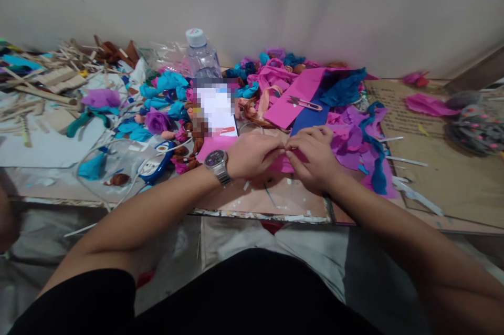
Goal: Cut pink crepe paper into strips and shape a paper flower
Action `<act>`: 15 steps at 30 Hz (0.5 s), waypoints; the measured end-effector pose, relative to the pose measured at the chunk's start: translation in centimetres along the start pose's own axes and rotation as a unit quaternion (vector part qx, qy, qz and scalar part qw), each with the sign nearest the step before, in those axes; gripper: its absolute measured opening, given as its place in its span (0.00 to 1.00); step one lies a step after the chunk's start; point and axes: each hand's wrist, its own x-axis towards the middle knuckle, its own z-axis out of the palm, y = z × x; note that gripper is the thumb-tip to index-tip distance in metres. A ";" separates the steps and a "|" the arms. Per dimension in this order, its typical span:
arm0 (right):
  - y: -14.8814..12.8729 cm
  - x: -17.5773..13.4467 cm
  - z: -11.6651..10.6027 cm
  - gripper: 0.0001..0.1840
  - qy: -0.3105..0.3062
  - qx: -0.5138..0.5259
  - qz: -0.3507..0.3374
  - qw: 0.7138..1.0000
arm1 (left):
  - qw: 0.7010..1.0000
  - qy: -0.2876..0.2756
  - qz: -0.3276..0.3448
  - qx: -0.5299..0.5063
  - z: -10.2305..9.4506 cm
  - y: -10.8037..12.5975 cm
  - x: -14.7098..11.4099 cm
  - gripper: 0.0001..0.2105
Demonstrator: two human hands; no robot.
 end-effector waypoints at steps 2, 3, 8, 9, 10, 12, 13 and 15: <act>0.0 0.0 0.0 0.05 -0.005 0.006 -0.002 1.000 | 1.000 0.000 0.000 0.007 0.0 0.0 0.0 0.14; 0.0 0.0 0.0 0.05 -0.006 0.008 -0.002 1.000 | 1.000 0.001 -0.001 0.009 0.0 0.0 -0.1 0.14; 0.0 -0.1 0.2 0.03 0.013 0.024 -0.010 1.000 | 1.000 -0.012 0.001 -0.008 -0.4 0.4 0.0 0.12; 0.0 -0.1 0.3 0.02 0.016 0.029 -0.012 0.999 | 1.000 -0.013 0.003 -0.011 -0.5 0.4 0.0 0.11; 0.0 -0.1 0.3 0.02 0.017 0.032 -0.012 0.999 | 1.000 -0.013 0.003 -0.012 -0.5 0.4 0.0 0.10; 0.1 -0.1 0.3 0.02 0.016 0.034 -0.010 0.999 | 1.000 -0.010 0.003 -0.015 -0.6 0.3 0.0 0.09; 0.1 -0.1 0.3 0.02 0.017 0.033 -0.008 0.999 | 1.000 -0.007 0.003 -0.020 -0.6 0.3 -0.1 0.10; 0.3 -0.1 0.3 0.01 0.019 0.031 -0.004 0.999 | 0.999 -0.001 -0.001 -0.033 -0.7 0.1 -0.1 0.10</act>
